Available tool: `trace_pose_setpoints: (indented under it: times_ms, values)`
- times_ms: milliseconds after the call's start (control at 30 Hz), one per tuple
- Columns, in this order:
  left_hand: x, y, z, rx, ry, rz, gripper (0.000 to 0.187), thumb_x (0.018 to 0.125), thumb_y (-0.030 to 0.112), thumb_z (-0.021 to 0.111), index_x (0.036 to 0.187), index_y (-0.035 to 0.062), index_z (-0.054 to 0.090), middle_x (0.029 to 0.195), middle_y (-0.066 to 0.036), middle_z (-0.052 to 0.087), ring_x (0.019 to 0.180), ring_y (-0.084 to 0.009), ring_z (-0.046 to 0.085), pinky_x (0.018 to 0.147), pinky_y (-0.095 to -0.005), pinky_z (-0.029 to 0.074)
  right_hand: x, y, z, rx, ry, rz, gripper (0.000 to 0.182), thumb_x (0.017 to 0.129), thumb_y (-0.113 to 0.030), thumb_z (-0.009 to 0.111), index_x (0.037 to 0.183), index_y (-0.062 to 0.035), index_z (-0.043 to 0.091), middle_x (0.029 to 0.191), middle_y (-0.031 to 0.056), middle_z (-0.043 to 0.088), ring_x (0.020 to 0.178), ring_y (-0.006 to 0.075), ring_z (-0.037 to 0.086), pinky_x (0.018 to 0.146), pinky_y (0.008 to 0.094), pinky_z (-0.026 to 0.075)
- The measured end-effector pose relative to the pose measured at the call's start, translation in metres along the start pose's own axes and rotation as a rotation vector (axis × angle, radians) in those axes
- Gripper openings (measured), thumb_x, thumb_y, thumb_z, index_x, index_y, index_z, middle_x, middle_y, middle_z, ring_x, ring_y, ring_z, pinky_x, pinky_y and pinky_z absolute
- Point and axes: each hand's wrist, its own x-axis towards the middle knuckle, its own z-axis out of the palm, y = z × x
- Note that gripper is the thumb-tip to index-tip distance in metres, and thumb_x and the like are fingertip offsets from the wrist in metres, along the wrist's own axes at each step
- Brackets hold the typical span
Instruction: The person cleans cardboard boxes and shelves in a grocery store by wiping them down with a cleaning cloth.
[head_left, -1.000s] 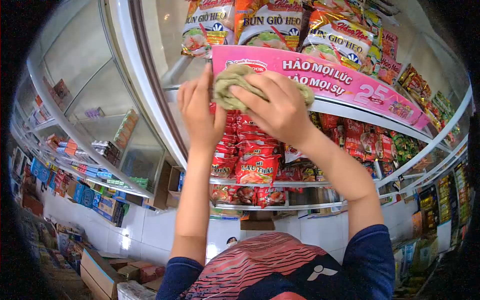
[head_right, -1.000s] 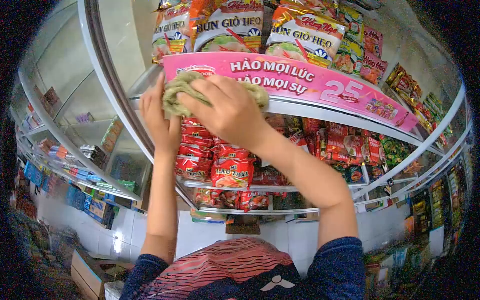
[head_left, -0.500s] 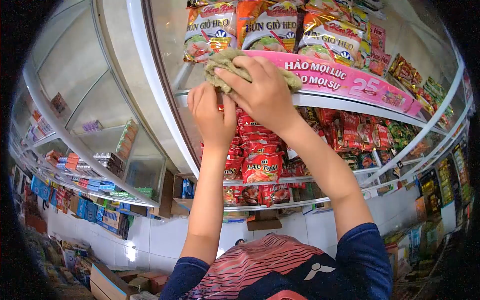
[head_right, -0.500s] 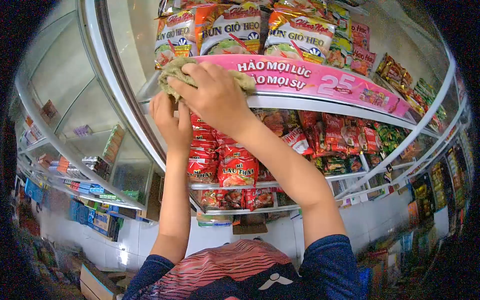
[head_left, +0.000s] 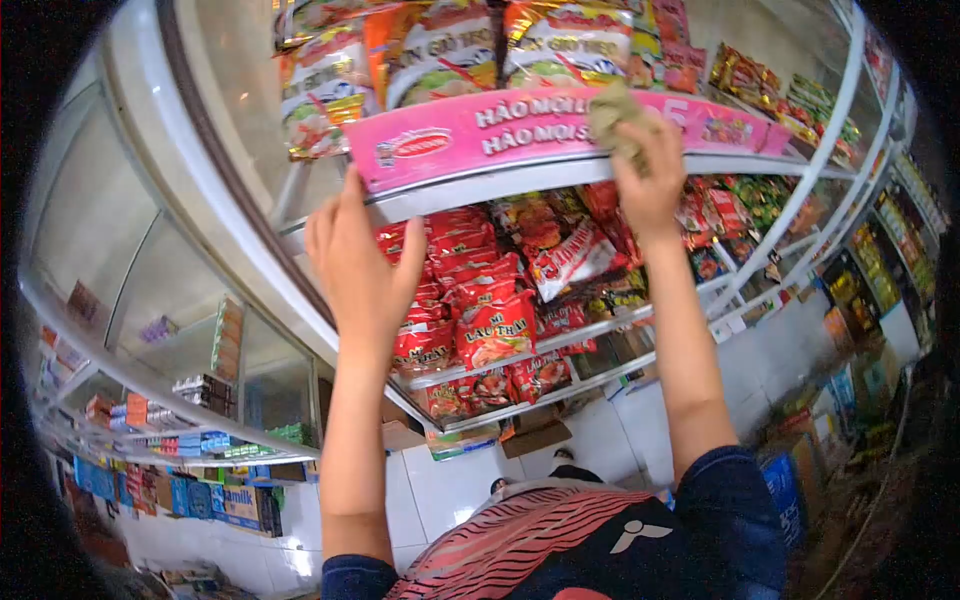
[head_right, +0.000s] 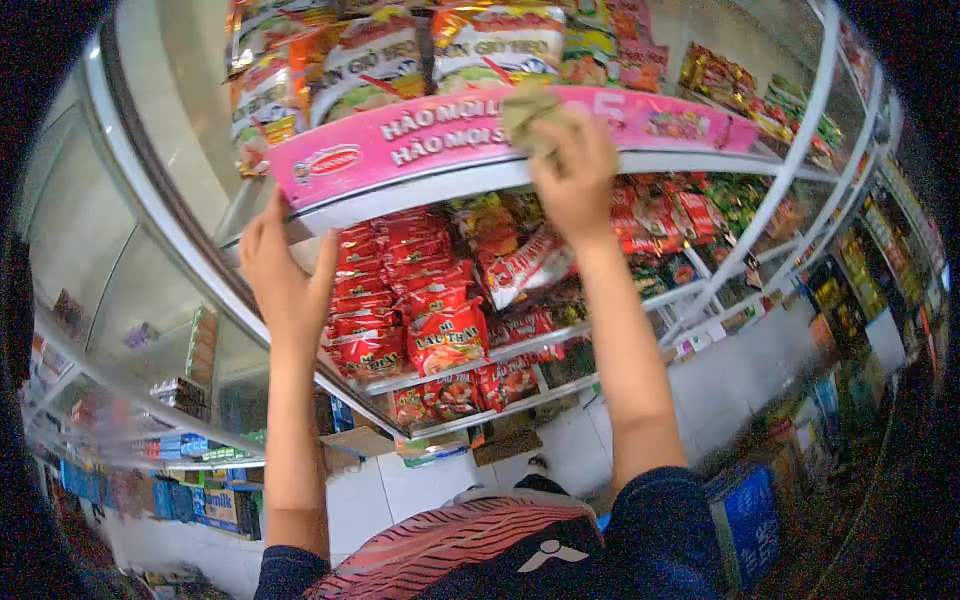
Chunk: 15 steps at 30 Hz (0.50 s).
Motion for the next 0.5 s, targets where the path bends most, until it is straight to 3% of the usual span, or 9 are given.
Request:
trace_pose_setpoints:
  times_ms: [133,233,367,500]
  values:
    - [0.001,0.007,0.008,0.094,0.044,0.016,0.063,0.067,0.027,0.064,0.115,-0.0067,0.041,0.094,-0.018,0.050,0.093,-0.0302,0.043,0.085,-0.0396,0.031,-0.010,0.107,-0.051,-0.171,0.297,0.328,0.020,0.069,-0.003,0.053,0.088,0.0009,0.054,0.090,0.0139,0.054,0.089,0.0298,0.050,0.081,0.0365,0.038]
    - [0.001,0.016,0.009,0.140,0.022,-0.027,0.066,0.068,0.029,0.065,0.117,-0.0073,0.039,0.099,-0.019,0.048,0.094,-0.0316,0.043,0.085,-0.0394,0.032,-0.010,0.123,-0.066,-0.322,0.260,0.392,0.018,0.070,-0.005,0.054,0.087,0.0010,0.054,0.092,0.0143,0.055,0.090,0.0309,0.050,0.082,0.0375,0.038]
    - [-0.002,0.008,0.012,0.108,0.031,-0.091,0.058,0.071,0.022,0.064,0.120,-0.0001,0.042,0.100,-0.018,0.048,0.095,-0.0304,0.045,0.084,-0.0366,0.034,-0.014,0.093,-0.065,-0.225,-0.148,-0.200,0.022,0.067,-0.008,0.058,0.088,-0.0048,0.055,0.096,0.0145,0.053,0.096,0.0317,0.049,0.085,0.0385,0.038]
    - [-0.002,0.004,0.013,0.066,0.034,-0.119,0.054,0.072,0.017,0.063,0.119,0.0001,0.043,0.099,-0.017,0.049,0.093,-0.0278,0.047,0.083,-0.0334,0.035,-0.012,0.162,-0.093,-0.162,-0.108,-0.141,0.025,0.064,-0.007,0.058,0.089,-0.0055,0.056,0.097,0.0132,0.053,0.095,0.0309,0.050,0.084,0.0372,0.039]
